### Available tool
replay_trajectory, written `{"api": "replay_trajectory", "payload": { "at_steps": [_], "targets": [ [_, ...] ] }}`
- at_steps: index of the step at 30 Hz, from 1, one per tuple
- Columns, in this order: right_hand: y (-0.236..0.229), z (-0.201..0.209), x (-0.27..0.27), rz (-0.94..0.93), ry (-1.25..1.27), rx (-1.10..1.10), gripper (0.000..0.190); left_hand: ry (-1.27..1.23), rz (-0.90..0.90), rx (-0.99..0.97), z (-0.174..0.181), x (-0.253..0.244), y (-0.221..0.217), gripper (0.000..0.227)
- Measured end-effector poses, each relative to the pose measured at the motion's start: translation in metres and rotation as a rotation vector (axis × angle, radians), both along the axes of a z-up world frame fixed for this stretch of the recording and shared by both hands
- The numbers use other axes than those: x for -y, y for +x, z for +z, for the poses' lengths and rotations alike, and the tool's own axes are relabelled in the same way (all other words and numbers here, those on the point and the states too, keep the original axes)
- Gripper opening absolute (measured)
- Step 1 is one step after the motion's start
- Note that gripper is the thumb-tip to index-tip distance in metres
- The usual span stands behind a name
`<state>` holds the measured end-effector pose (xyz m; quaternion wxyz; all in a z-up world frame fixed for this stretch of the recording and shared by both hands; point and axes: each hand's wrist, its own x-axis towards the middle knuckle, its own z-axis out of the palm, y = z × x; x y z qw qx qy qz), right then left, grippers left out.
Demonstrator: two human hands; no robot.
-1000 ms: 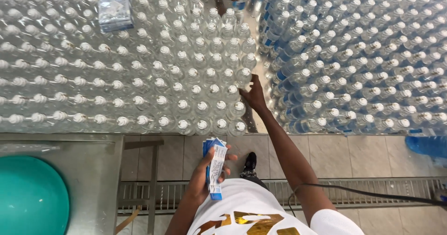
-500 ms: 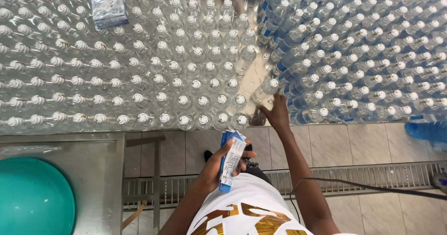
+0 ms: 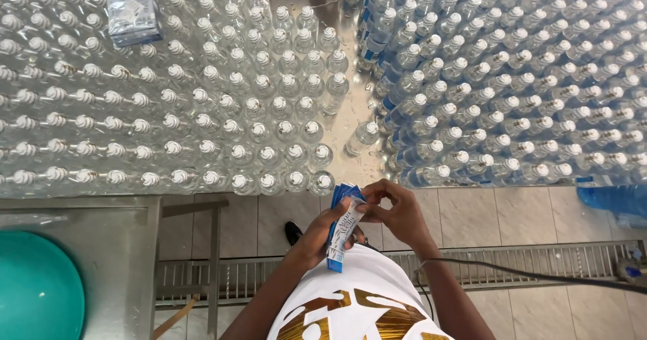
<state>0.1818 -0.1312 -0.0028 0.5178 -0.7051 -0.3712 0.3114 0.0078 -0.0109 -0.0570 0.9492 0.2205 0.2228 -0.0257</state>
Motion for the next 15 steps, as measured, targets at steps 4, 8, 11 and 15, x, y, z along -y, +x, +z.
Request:
{"api": "replay_trajectory", "payload": {
  "at_steps": [4,8,11,15],
  "targets": [
    [0.009,0.008,-0.003,-0.039,-0.037,0.048,0.036,0.015,0.024,-0.017,0.025,-0.003,0.009,0.071],
    [0.019,0.007,-0.011,-0.086,-0.030,0.154,0.031,0.029,0.081,-0.008,0.060,-0.008,0.019,0.071],
    [0.038,0.000,-0.013,-0.099,0.042,0.253,0.031,0.022,0.142,0.002,0.064,-0.010,0.025,0.075],
    [0.080,-0.021,-0.026,-0.134,0.144,0.352,0.026,-0.032,0.244,0.000,0.040,-0.007,0.026,0.078]
  ]
}}
